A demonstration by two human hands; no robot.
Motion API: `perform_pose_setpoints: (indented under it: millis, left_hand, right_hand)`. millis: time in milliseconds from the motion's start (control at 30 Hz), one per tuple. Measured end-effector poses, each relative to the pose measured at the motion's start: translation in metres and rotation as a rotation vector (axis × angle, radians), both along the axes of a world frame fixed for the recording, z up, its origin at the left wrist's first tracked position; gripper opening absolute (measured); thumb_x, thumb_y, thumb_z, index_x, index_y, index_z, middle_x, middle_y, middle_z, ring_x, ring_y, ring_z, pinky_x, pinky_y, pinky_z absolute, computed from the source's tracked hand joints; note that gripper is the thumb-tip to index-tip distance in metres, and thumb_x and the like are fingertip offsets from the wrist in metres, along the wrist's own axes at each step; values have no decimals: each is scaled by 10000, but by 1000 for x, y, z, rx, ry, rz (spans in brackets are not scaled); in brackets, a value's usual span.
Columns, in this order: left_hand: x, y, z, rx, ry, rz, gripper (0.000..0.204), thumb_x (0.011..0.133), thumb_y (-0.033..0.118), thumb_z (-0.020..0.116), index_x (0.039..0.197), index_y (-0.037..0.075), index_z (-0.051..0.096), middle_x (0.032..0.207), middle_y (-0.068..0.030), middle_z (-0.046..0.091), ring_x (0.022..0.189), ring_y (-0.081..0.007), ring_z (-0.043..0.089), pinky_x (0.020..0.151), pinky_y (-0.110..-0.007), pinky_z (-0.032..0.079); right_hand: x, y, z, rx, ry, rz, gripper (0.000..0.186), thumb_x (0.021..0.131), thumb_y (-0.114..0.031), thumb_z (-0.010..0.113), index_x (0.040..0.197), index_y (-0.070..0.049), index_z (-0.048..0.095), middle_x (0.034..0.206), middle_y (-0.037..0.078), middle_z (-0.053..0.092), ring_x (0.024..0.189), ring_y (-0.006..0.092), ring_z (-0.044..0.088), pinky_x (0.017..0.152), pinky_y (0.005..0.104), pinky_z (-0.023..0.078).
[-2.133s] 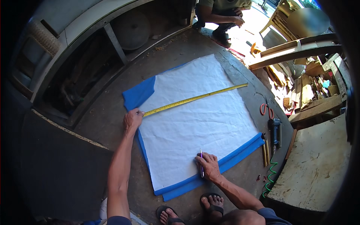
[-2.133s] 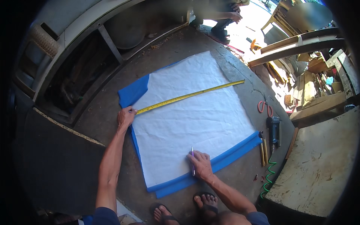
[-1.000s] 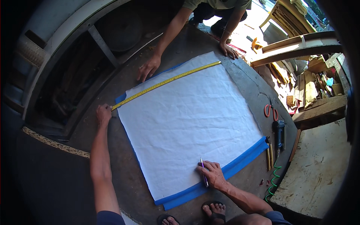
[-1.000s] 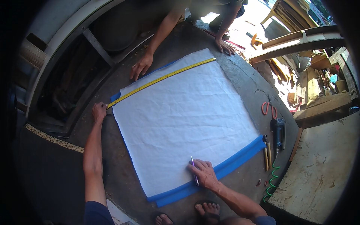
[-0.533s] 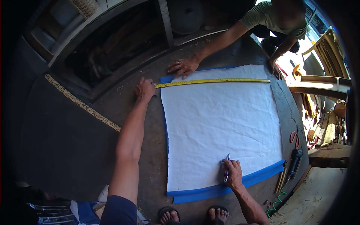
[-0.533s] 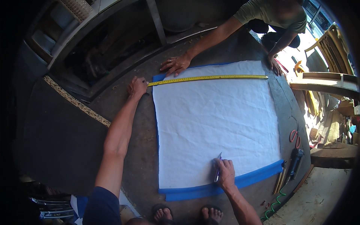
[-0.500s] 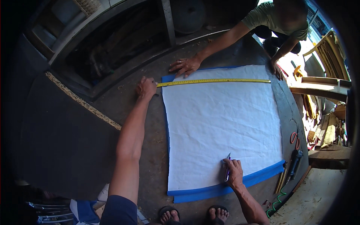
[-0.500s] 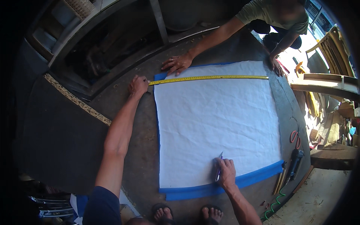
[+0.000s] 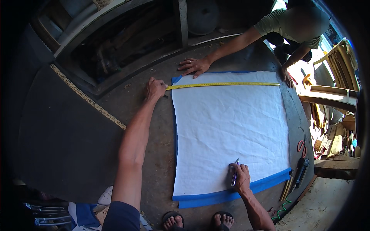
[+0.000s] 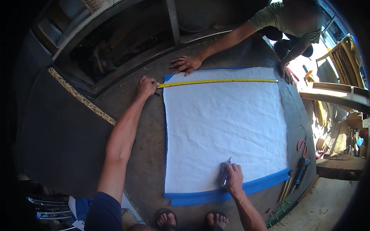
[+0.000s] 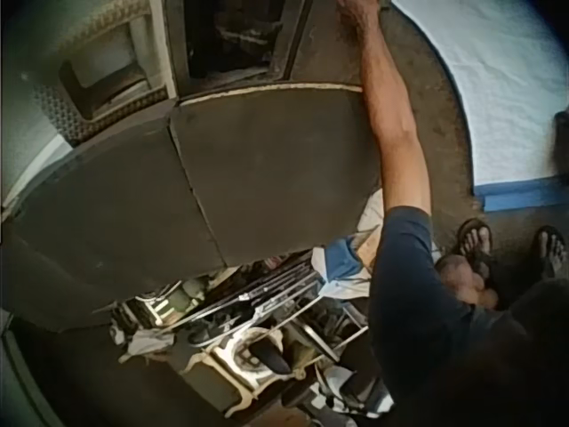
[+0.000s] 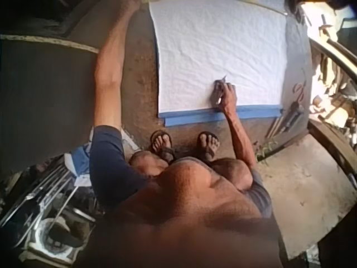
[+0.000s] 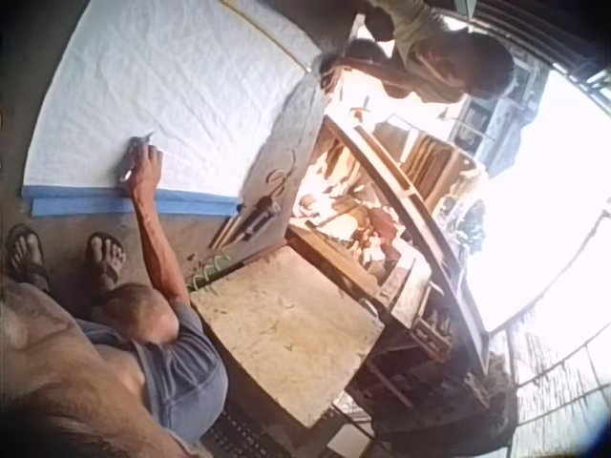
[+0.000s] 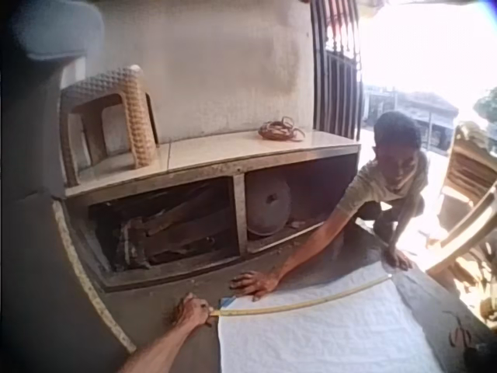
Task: The person measures a piece of fabric with a measuring tape and marks it with a pen before cutting along the marked line with scissors.
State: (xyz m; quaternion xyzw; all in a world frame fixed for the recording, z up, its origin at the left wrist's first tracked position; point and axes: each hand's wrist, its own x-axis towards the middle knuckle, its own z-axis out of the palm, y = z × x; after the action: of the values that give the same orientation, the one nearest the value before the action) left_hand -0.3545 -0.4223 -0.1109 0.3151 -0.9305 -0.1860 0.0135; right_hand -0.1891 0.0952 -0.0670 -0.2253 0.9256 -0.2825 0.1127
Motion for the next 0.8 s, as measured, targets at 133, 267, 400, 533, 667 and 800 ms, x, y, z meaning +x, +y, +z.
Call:
perform_pose_setpoints:
  millis: [133,267,400,533,667,800]
  left_hand:
    - [-9,17,10,-29,-85,13,224,883,357,728,1048,213,776,1343,-134,542,1257,-350,550,1038,-463,466]
    - [-3,14,26,-31,-191,52,255,896,349,711,1109,218,759,1416,-134,492,1281,-365,544,1052,-475,462]
    - [-4,9,28,-2,-194,28,272,894,344,709,1127,210,755,1457,-139,467,1267,-374,561,1045,-460,474]
    - [-12,18,30,29,-202,-17,288,874,332,723,1134,212,754,1475,-143,455,1229,-378,591,1017,-450,500]
    - [-4,7,29,23,-129,-42,254,834,314,746,1051,186,781,1433,-165,479,1192,-392,610,986,-444,520]
    - [-4,13,27,63,-46,-32,222,825,298,760,1011,180,788,1321,-166,526,1136,-380,631,944,-445,536]
  right_hand:
    - [-15,-19,12,-161,-90,-97,253,954,-169,599,1183,-75,652,882,137,638,821,322,613,760,417,494]
    - [-80,-109,23,-347,-466,-94,244,958,-239,626,1009,-23,727,824,126,702,750,200,688,737,333,533]
    - [-165,-237,29,-595,-454,32,301,927,-274,613,1068,-13,669,742,96,672,677,158,641,631,320,502]
    - [-241,-325,2,-443,-303,79,260,860,-264,669,868,-4,676,734,123,656,657,185,627,632,342,500]
    - [-270,-366,-43,-530,68,212,278,783,-265,719,840,-4,639,716,142,632,677,241,628,663,391,496]
    - [-285,-368,-71,-539,-45,114,281,751,-244,728,810,-2,598,691,139,598,666,261,594,669,413,480]
